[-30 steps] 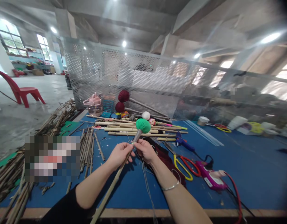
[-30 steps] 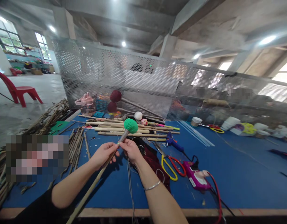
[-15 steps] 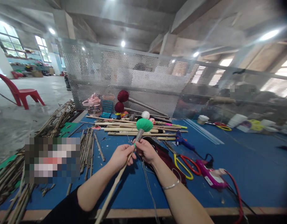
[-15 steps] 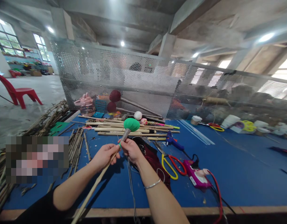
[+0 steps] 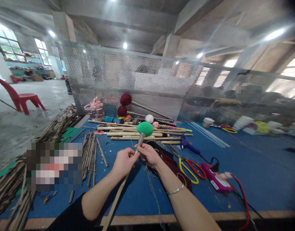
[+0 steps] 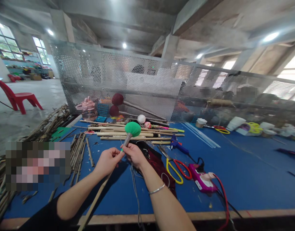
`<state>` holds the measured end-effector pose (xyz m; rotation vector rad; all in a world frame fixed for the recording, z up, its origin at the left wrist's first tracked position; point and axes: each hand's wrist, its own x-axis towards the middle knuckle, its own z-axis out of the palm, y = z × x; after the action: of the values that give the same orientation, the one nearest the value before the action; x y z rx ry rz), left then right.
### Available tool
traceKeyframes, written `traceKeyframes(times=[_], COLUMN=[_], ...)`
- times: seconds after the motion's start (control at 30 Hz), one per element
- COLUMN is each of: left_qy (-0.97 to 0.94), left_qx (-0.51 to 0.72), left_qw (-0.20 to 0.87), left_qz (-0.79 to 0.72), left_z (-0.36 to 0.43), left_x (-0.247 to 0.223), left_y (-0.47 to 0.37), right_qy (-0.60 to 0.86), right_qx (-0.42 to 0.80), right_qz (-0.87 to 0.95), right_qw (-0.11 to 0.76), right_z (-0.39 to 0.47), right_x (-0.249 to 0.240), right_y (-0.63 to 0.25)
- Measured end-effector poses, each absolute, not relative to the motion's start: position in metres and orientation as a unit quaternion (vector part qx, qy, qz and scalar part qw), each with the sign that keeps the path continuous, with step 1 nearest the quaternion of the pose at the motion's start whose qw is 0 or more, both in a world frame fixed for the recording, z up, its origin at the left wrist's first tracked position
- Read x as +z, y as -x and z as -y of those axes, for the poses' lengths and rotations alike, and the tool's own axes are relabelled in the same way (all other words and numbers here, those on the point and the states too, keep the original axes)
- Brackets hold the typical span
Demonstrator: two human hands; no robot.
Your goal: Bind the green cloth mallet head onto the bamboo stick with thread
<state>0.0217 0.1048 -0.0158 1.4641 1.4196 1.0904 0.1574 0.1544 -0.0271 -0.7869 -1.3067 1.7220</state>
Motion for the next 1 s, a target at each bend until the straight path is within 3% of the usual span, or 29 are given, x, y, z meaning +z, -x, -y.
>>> traceKeyframes(times=[0.2, 0.37, 0.43, 0.67, 0.8, 1.0], left_qy=[-0.539, -0.622, -0.626, -0.531, -0.538, -0.634], left_qx=[0.41, 0.434, 0.434, 0.438, 0.407, 0.404], left_qw=[0.529, 0.312, 0.283, 0.518, 0.561, 0.353], left_qz=[-0.511, -0.572, -0.583, -0.507, -0.48, -0.557], left_z=[-0.103, -0.106, -0.106, -0.106, -0.106, -0.108], left_x=[-0.011, -0.018, -0.019, -0.015, -0.018, -0.025], left_y=[-0.024, -0.018, -0.018, -0.025, -0.026, -0.02], right_qy=[0.307, 0.365, 0.363, 0.291, 0.293, 0.356], right_qx=[0.679, 0.665, 0.663, 0.703, 0.697, 0.647], right_qz=[0.524, 0.52, 0.519, 0.499, 0.502, 0.518], right_qw=[0.413, 0.393, 0.399, 0.416, 0.42, 0.432], right_z=[-0.155, -0.153, -0.153, -0.154, -0.151, -0.158], right_x=[-0.028, -0.027, -0.026, -0.024, -0.022, -0.035], right_y=[-0.16, -0.154, -0.153, -0.156, -0.154, -0.152])
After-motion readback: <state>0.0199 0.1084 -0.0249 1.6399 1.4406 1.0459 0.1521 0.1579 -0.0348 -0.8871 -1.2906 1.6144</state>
